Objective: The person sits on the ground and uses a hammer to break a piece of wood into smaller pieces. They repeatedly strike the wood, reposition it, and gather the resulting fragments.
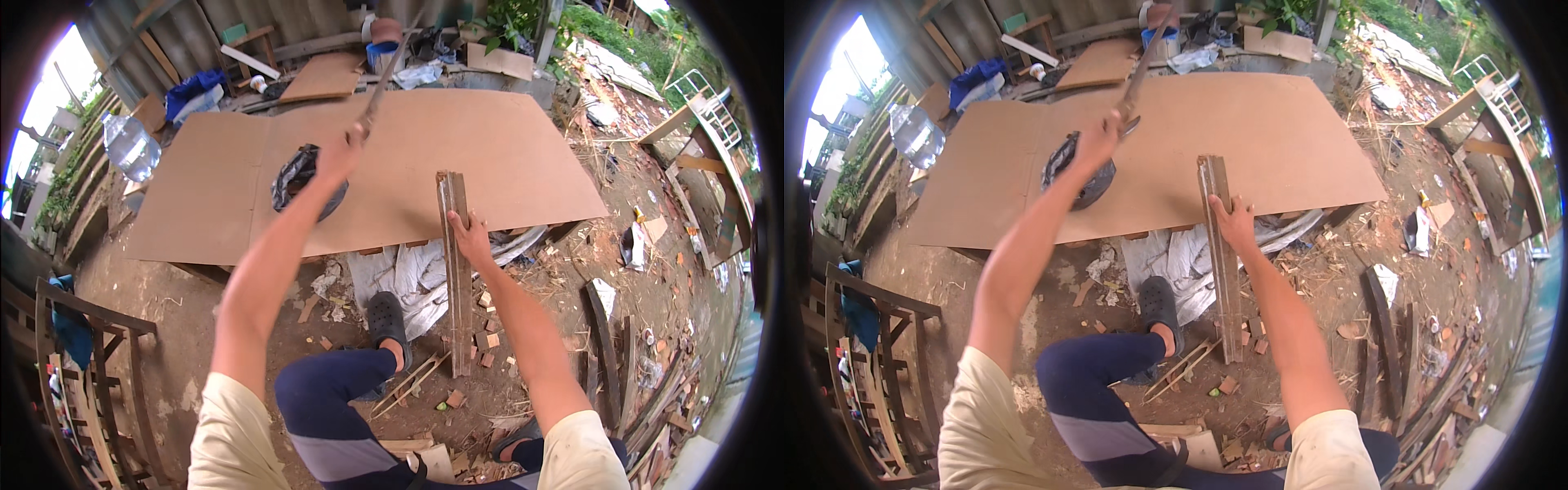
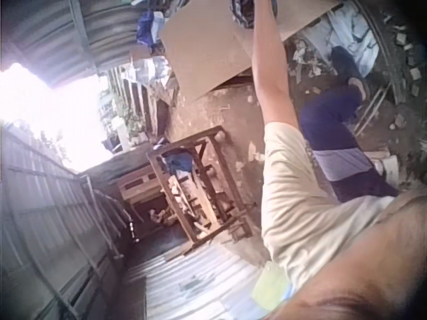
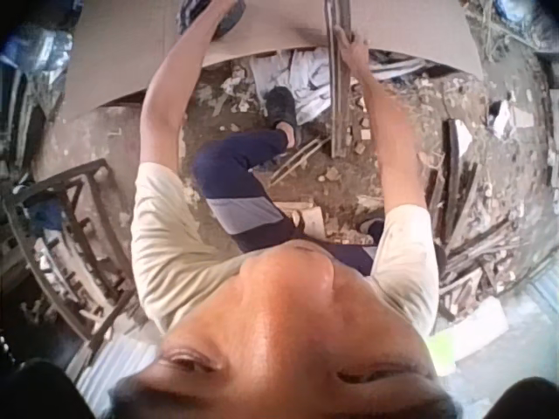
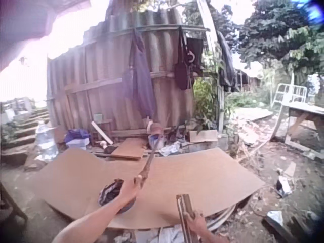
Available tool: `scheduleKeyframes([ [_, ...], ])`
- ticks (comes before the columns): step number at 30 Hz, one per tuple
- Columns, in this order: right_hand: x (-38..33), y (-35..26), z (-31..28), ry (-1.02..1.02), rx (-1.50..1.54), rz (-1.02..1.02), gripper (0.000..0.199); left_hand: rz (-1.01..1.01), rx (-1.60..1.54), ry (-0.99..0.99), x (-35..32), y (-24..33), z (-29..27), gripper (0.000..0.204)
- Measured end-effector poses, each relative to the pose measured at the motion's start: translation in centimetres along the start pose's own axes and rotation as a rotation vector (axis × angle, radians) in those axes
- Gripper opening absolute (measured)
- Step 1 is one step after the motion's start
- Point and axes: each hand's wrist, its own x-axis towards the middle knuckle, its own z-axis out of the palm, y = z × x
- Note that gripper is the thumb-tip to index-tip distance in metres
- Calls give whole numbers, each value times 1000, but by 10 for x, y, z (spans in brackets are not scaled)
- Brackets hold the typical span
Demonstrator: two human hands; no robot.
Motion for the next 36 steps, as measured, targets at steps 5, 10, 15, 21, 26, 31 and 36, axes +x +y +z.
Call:
scheduleKeyframes([
  [5, -52, -10, -84, -28, 157, 86, 80, -285, -686, -221, -145, 71, 18, 59],
  [10, -125, 10, -162, 25, 331, 62, 86, -457, -937, -300, -267, 120, 40, 57],
  [15, -240, 42, -253, 97, 533, 154, 89, -508, -892, -444, -374, 145, 52, 61],
  [21, -378, 98, -360, 370, 605, 619, 70, -356, -689, -669, -392, 152, 51, 59],
  [26, -427, 121, -366, 569, 704, 752, 69, -208, -802, -724, -413, 220, 50, 51],
  [31, -456, 121, -377, 718, 701, 842, 75, -129, -852, -821, -436, 263, 59, 48],
  [36, -491, 128, -407, 976, 670, 858, 80, -78, -961, -947, -459, 286, 94, 44],
])
